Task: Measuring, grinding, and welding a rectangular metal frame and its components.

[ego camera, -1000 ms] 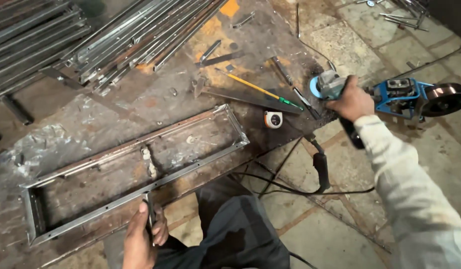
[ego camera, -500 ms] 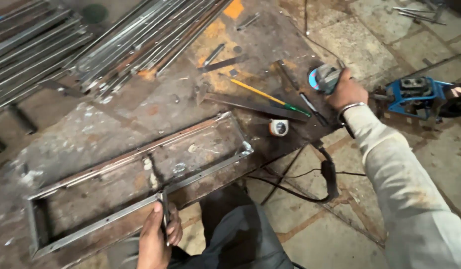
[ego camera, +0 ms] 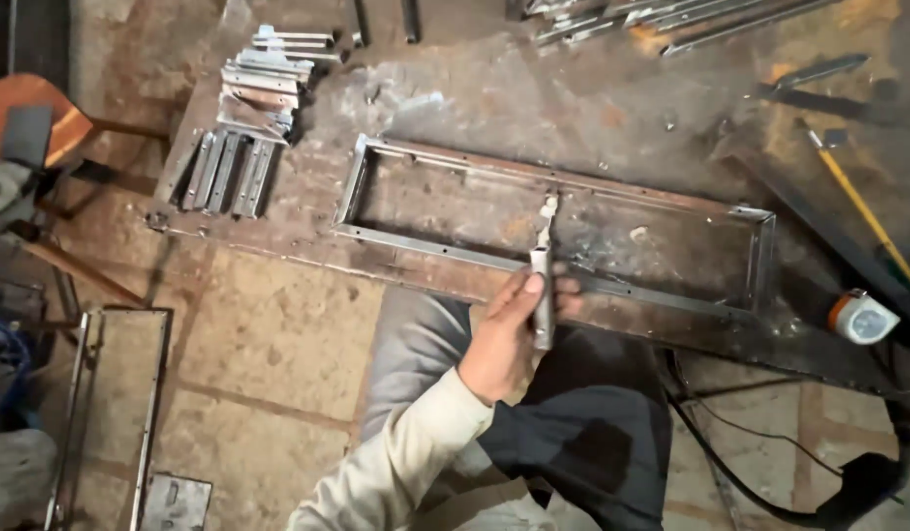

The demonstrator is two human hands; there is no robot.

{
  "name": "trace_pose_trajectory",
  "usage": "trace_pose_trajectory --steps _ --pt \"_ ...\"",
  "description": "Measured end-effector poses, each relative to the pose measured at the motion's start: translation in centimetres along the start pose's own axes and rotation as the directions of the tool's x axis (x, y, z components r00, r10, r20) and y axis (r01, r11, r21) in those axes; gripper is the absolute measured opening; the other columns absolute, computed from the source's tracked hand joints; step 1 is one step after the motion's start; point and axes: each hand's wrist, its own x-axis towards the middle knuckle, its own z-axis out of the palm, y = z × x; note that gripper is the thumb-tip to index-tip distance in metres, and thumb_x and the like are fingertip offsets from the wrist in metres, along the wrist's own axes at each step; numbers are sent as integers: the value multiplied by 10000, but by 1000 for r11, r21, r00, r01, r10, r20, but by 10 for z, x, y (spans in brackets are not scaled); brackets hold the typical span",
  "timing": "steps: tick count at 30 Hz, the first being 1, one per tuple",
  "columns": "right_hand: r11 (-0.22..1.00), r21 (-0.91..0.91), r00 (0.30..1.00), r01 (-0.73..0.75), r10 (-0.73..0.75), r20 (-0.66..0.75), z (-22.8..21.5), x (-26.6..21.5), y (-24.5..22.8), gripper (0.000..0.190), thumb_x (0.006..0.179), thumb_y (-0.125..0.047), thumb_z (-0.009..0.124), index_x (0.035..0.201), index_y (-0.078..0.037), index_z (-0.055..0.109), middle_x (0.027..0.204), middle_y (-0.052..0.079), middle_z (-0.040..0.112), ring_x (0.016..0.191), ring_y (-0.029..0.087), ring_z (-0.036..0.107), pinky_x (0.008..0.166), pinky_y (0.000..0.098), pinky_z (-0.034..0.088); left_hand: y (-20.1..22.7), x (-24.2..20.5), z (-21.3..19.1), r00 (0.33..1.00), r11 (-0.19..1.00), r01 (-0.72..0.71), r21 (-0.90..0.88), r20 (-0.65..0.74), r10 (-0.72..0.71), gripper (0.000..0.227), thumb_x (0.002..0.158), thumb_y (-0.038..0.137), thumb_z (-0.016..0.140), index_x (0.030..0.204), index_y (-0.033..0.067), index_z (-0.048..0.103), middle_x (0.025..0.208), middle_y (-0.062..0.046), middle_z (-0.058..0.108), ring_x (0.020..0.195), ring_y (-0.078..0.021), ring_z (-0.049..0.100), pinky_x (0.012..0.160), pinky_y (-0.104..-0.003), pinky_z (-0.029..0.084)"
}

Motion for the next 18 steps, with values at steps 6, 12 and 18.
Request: trace_pose_trajectory --steps 6,12,18 --pt "969 239 998 68 -66 -16 118 -50 -136 277 961 -198 723 1186 -36 707 993 81 729 859 156 683 741 292 536 -26 -1 15 997 998 47 -50 68 -43 391 1062 256 559 1361 4 572 1249 -61 690 1183 -171 646 1036 -320 515" --pt "732 588 920 -343 135 369 173 -29 -139 243 914 -153 747 1116 -20 737 769 -23 642 626 51 528 547 237 425 -30 -3 -14 1000 1000 14 4 5 -14 415 1104 234 611 1442 -6 607 1170 -67 659 1025 -148 599 881 -305 503" --pt "860 453 938 -234 78 338 161 -21 -171 255 919 -168 766 1101 8 737 785 7 642 674 21 496 561 235 387 3 -8 -18 997 966 31 258 -78 -12 380 1011 229 628 1312 -1 650 1112 -37 727 952 -109 696 821 -287 586"
